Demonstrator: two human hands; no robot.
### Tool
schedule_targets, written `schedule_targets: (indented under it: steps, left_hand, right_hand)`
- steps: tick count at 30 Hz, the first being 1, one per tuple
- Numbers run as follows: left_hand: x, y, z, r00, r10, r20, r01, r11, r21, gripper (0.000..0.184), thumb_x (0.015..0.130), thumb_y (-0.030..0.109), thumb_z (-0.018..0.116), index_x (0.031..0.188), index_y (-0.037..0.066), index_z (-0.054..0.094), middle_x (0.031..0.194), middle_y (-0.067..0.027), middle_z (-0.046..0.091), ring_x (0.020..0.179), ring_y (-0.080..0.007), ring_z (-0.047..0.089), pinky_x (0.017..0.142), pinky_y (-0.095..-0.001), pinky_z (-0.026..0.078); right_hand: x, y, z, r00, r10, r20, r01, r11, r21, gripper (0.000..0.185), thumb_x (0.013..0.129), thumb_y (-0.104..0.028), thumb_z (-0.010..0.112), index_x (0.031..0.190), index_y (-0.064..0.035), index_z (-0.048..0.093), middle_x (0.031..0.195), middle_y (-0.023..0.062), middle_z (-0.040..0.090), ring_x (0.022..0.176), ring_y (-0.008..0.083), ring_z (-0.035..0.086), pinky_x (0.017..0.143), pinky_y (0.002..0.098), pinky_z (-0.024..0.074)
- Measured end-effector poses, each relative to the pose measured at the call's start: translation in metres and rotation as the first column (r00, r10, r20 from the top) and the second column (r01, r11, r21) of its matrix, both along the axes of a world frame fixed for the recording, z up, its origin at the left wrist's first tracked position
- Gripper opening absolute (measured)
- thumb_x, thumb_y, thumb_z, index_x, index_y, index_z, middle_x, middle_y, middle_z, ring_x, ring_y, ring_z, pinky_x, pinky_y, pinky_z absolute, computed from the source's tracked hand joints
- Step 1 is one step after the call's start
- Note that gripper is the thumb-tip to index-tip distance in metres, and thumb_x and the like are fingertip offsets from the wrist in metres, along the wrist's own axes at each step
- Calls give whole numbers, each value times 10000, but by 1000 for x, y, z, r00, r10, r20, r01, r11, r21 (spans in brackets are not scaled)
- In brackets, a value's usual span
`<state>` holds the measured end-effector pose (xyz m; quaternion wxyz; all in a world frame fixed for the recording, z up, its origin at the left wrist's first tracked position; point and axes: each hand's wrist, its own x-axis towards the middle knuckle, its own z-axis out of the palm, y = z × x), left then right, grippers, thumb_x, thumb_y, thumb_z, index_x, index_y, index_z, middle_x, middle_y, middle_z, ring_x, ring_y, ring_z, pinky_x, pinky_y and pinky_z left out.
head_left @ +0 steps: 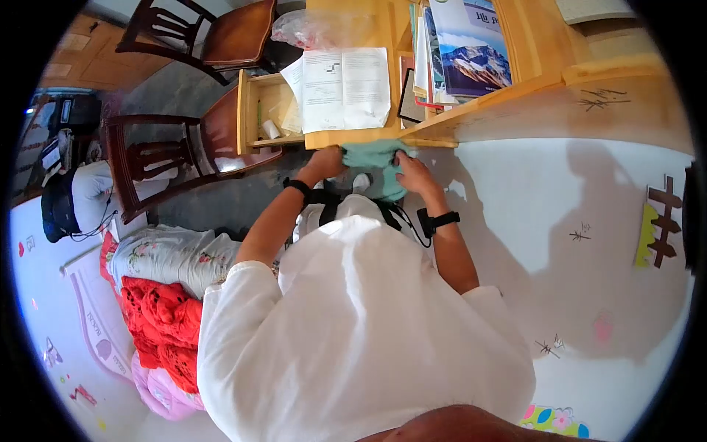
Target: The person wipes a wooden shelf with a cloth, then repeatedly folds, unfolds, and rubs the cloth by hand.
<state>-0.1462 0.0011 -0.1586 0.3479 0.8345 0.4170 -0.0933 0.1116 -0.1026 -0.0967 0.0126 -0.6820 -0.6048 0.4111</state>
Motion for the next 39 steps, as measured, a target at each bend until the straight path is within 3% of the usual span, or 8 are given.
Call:
schedule_targets:
  steps: [5,12,18,21,26,28,33,39]
  left_hand:
    - [-29,7,-21,986,-116,120,108,991,74,484,725,165,639,1194,83,554,1008,-245,645,948,-389,626,798,-486,507]
    - [-91,6,-31,994,10,113,-20,996,84,512,722,99,621,1229,131,556,1057,-221,636,979,-388,613,824,-478,504]
    - [-119,3,-40,951,-43,307,-50,956,290,343,664,46,618,1005,32,658,925,-192,610,952,-378,575,879,-429,466]
    - [-110,3,-62,920,-128,371,49,975,217,310,650,32,612,956,25,662,893,-191,596,941,-375,564,905,-400,448]
    - [-97,-15,-37,981,-136,136,155,978,-143,309,701,-37,572,998,16,639,1054,-228,615,1003,-420,566,836,-483,473]
    - [-98,-17,-29,994,-107,2,104,963,-249,290,720,-26,569,1000,14,632,1058,-237,616,994,-432,571,823,-490,477]
    - [-106,-3,0,917,396,41,-371,888,-273,451,703,78,652,1135,49,526,1045,-229,619,1003,-425,581,840,-481,485]
    - [-98,4,11,822,138,553,-61,986,-156,580,715,-65,570,1270,68,465,1190,-231,554,1136,-417,512,940,-451,439]
  right_hand:
    - [-3,-5,-34,987,-158,-24,160,976,149,345,742,-13,610,1027,-79,429,1064,208,575,1023,433,549,806,490,451]
    - [-60,18,-81,996,-86,-12,87,986,145,688,763,-52,565,1412,-204,394,1114,240,576,1050,431,552,896,482,459]
    - [-53,15,-64,962,-156,-223,211,945,251,398,740,-37,652,1127,-56,560,1019,241,628,1019,381,598,868,416,479]
    - [-39,-9,-71,808,-548,-217,587,722,366,332,729,-38,699,1020,-10,540,1019,244,621,1031,384,594,846,370,479]
    - [7,-65,-138,867,-461,-187,430,884,-184,776,857,-416,624,1463,-77,278,1358,233,479,1178,379,520,927,445,445]
    - [-10,-74,-116,701,-682,-210,402,621,-673,847,893,-608,447,1512,-97,176,1512,185,288,1274,369,436,994,441,406]
    - [-38,-52,-116,461,-817,-345,375,532,-759,881,882,-665,413,1504,-82,190,1526,148,254,1343,342,333,1037,493,354]
    - [-100,27,-83,406,-723,-559,192,665,-722,657,883,-487,605,1365,-79,422,1322,64,512,1200,201,490,969,454,413]
